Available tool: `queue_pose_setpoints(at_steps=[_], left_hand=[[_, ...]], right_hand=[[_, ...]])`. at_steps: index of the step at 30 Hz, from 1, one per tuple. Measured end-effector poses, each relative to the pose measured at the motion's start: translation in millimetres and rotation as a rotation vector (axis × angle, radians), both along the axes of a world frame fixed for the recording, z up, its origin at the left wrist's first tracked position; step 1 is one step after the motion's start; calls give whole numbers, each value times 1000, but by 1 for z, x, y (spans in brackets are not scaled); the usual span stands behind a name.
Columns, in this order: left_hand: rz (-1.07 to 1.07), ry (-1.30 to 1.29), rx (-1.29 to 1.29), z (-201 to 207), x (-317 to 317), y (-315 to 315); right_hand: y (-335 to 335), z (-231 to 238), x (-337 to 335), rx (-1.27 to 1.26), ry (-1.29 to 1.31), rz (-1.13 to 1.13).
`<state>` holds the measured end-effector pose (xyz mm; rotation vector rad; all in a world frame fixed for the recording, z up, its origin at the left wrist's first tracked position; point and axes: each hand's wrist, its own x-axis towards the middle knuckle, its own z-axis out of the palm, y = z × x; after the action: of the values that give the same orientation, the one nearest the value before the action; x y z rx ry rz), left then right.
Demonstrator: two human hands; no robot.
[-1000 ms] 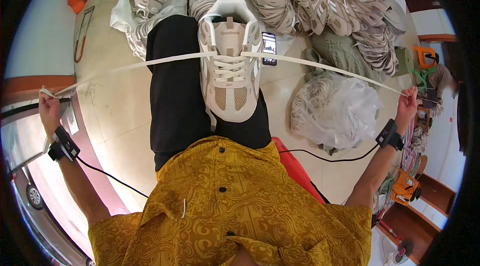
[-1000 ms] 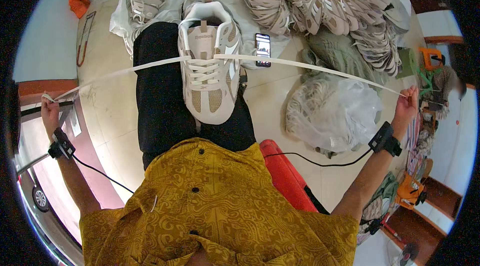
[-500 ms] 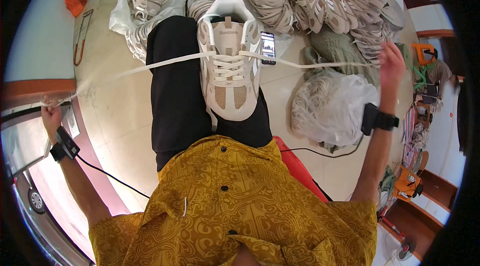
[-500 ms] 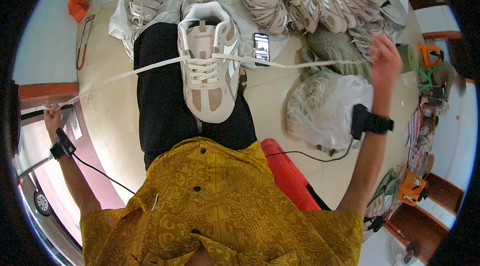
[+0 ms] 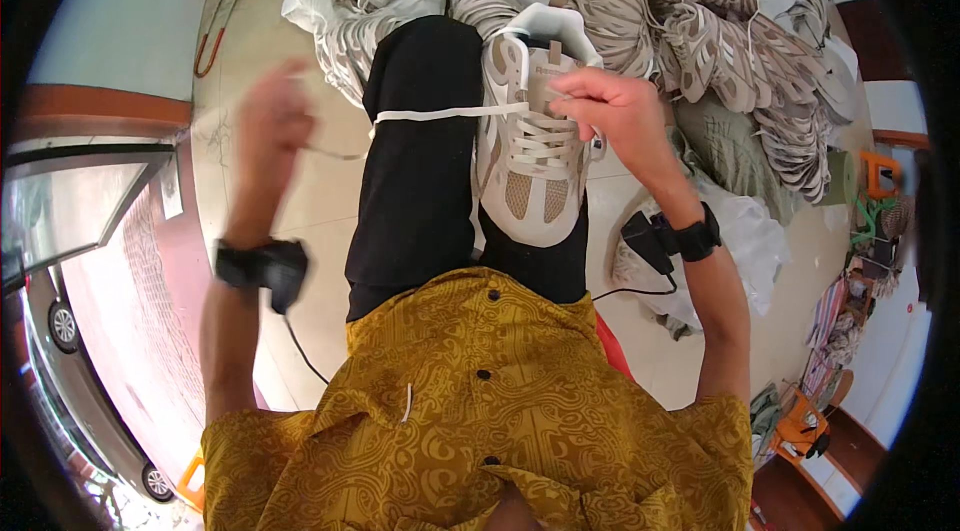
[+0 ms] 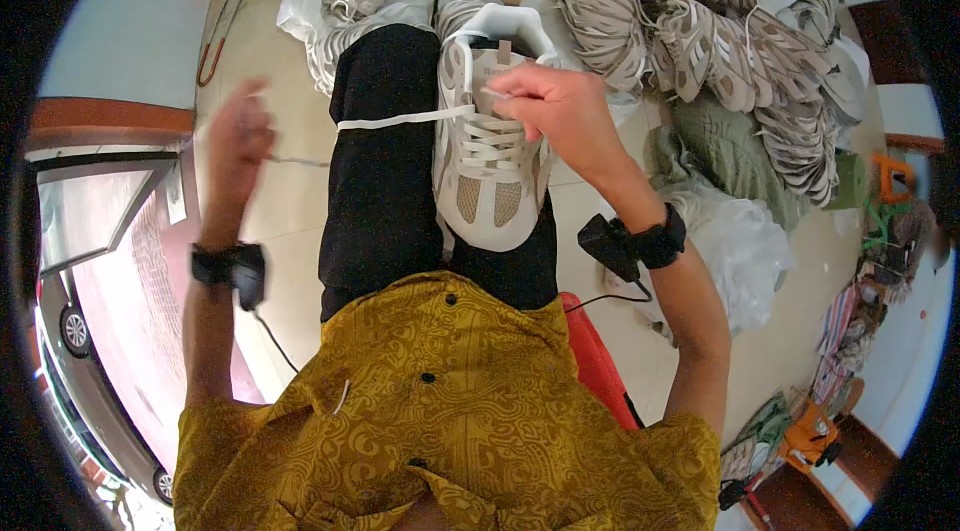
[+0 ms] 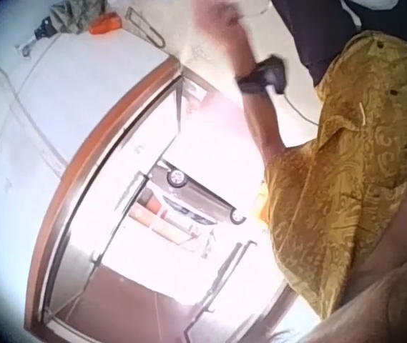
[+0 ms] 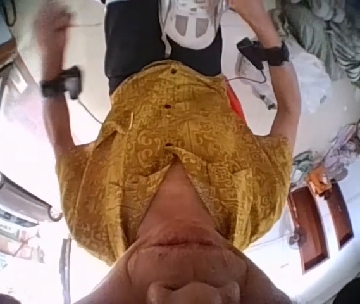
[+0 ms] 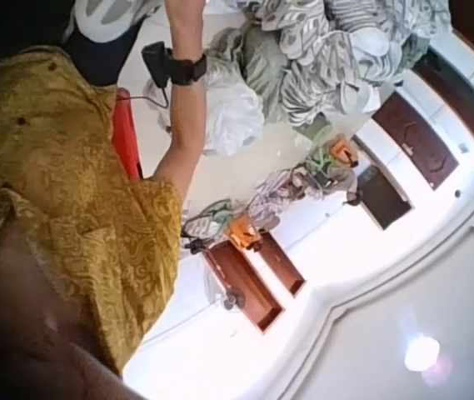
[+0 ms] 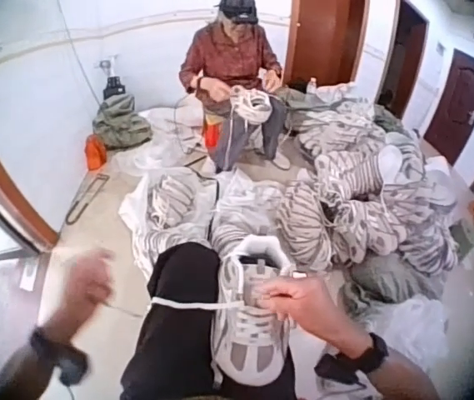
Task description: The recorder is lacing shoelaces onto a white and beige athletic shoe while sitting on the floor.
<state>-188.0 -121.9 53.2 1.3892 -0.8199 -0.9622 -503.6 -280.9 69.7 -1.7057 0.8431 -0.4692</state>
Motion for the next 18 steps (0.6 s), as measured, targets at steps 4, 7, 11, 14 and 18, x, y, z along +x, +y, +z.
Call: queue_pose_setpoints(at_steps=[4, 7, 11, 14, 18], left_hand=[[-225, -593, -215, -33, -111, -21], [-391, -866, -333, -40, -125, -20], [-587, -1014, -340, -32, -120, -17], [-649, -1190, -389, -39, -109, -9], [-689, -1297, -334, -38, -99, 2]], right_hand=[[5, 2, 9, -131, 117, -7], [3, -5, 4, -435, 76, 17], [-4, -15, -3, -808, 81, 64], [-7, -18, -11, -999, 167, 76], [-8, -29, -20, -1030, 176, 39]])
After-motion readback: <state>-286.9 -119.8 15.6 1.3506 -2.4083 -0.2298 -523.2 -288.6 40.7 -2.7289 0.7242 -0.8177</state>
